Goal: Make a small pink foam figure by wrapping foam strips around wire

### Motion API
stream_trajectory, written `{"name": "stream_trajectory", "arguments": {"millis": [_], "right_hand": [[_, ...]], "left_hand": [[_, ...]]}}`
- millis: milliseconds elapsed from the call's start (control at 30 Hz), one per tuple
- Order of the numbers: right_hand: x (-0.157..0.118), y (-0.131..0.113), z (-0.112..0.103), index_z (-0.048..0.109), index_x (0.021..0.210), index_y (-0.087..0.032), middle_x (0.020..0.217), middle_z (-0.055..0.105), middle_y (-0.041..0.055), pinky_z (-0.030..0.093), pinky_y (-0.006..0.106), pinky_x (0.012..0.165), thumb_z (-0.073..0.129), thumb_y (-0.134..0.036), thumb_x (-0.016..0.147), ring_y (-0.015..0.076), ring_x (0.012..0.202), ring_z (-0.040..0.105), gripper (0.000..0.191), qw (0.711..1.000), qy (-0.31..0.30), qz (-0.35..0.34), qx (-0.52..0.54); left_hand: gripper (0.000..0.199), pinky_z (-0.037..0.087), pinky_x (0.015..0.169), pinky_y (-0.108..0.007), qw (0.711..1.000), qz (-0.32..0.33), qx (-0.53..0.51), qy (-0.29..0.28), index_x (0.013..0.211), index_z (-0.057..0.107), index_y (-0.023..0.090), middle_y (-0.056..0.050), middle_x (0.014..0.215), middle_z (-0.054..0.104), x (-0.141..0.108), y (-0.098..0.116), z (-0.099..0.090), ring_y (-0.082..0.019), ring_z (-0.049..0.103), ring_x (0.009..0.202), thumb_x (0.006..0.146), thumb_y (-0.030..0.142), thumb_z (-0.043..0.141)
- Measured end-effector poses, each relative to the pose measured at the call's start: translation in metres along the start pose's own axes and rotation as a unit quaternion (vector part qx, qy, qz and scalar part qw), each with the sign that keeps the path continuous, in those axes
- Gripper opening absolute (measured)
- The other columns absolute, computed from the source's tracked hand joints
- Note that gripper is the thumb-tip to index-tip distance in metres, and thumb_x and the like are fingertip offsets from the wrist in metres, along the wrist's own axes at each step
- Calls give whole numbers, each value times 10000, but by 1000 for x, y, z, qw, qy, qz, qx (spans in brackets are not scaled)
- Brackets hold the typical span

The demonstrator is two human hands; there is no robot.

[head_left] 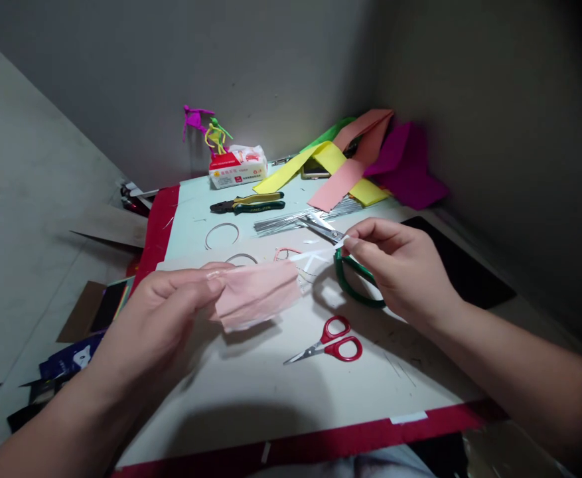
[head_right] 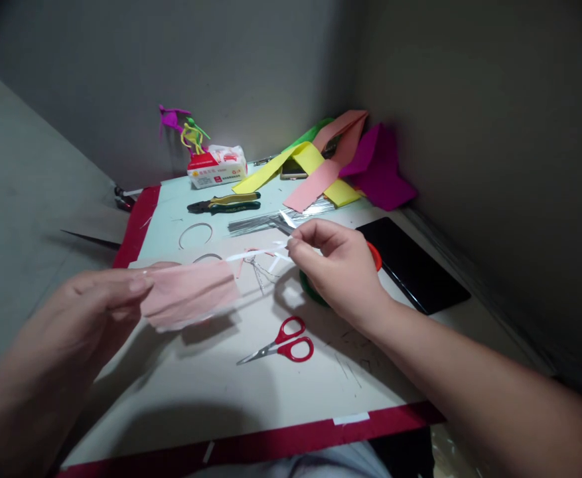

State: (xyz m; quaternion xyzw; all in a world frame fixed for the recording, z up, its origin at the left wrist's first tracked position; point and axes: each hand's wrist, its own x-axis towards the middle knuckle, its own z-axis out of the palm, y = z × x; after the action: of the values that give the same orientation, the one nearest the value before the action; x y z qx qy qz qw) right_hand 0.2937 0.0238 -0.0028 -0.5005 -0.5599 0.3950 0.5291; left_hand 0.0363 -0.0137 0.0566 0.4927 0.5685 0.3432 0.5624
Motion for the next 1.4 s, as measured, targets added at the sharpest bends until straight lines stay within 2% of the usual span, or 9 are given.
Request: {"name": "stream_trajectory", "arguments": {"millis": [133, 233, 333, 467, 567, 667, 967, 1133, 1400], "right_hand": [[6, 1, -1, 604, 700, -210, 657, 583, 7, 434, 268, 560, 616, -240, 791, 151, 628, 550, 97, 999, 28, 14, 1], [8, 2, -2, 640, 742, -200, 714, 652, 10, 470, 275, 626, 587, -218, 799, 168, 694, 606, 80, 989, -120, 15, -85], [6, 6, -1, 686, 878, -188, 890, 702, 38, 480, 315, 764, 541, -77, 751, 200, 849, 625, 223, 944, -243, -78, -211], [3, 13, 8, 664, 983, -156, 918, 684, 81, 438, 355, 804, 538, -81, 774, 226, 892, 580, 256, 909, -172, -210, -315], [4, 19, 16, 673, 957, -145, 841, 680, 84, 411, 333, 739, 561, -187, 838, 214, 817, 574, 169, 883, -189, -200, -380], [6, 26, 22, 688, 814, -140, 745, 666, 74, 368, 323, 693, 558, -168, 839, 190, 714, 558, 136, 868, -202, -203, -405], [-4, 19, 17, 626, 762, -144, 679, 597, 33, 337, 313, 691, 540, -179, 858, 161, 687, 509, 134, 892, -81, -286, -340], [-18, 16, 25, 648, 748, -133, 628, 579, 28, 287, 316, 626, 573, -136, 841, 153, 621, 455, 119, 867, -72, -389, -303], [-20, 16, 25, 661, 765, -114, 602, 562, 18, 289, 327, 639, 565, -132, 851, 145, 613, 462, 130, 873, -82, -395, -273]], "left_hand": [[191, 541, 731, -290, 996, 43, -82, -3, 720, 769, 209, -29, 738, 735, 3, 0, -3, -219, 657, 800, 779, 173, 591], [240, 558, 762, -320, 982, 31, -182, -29, 872, 772, 197, -42, 840, 754, 7, -5, -6, -219, 672, 838, 795, 136, 553], [269, 579, 746, -369, 969, 2, -239, -62, 955, 764, 169, -73, 901, 761, 9, -8, -9, -250, 683, 867, 775, 149, 565], [220, 571, 790, -366, 976, 30, -206, -64, 725, 794, 186, -65, 1071, 745, 9, -7, -5, -273, 674, 955, 724, 145, 578], [254, 478, 954, -349, 984, 52, -129, -112, 736, 807, 171, -105, 1055, 750, 11, -9, 0, -301, 488, 1273, 703, 150, 556], [276, 364, 1060, -381, 982, 33, -118, -147, 770, 809, 190, -85, 1128, 728, 15, -15, 4, -287, 363, 1370, 712, 151, 542], [210, 193, 1136, -428, 980, -49, -143, -130, 659, 777, 172, -82, 1230, 678, 20, -28, 24, -320, 417, 1305, 717, 145, 577], [210, 253, 1120, -427, 957, -88, -236, -143, 770, 782, 119, -107, 1093, 733, 18, -28, 31, -316, 487, 1244, 706, 109, 582], [242, 408, 1012, -414, 933, -119, -305, -151, 789, 766, 84, -99, 780, 750, 16, -21, 27, -282, 623, 1029, 687, 97, 547]]}}
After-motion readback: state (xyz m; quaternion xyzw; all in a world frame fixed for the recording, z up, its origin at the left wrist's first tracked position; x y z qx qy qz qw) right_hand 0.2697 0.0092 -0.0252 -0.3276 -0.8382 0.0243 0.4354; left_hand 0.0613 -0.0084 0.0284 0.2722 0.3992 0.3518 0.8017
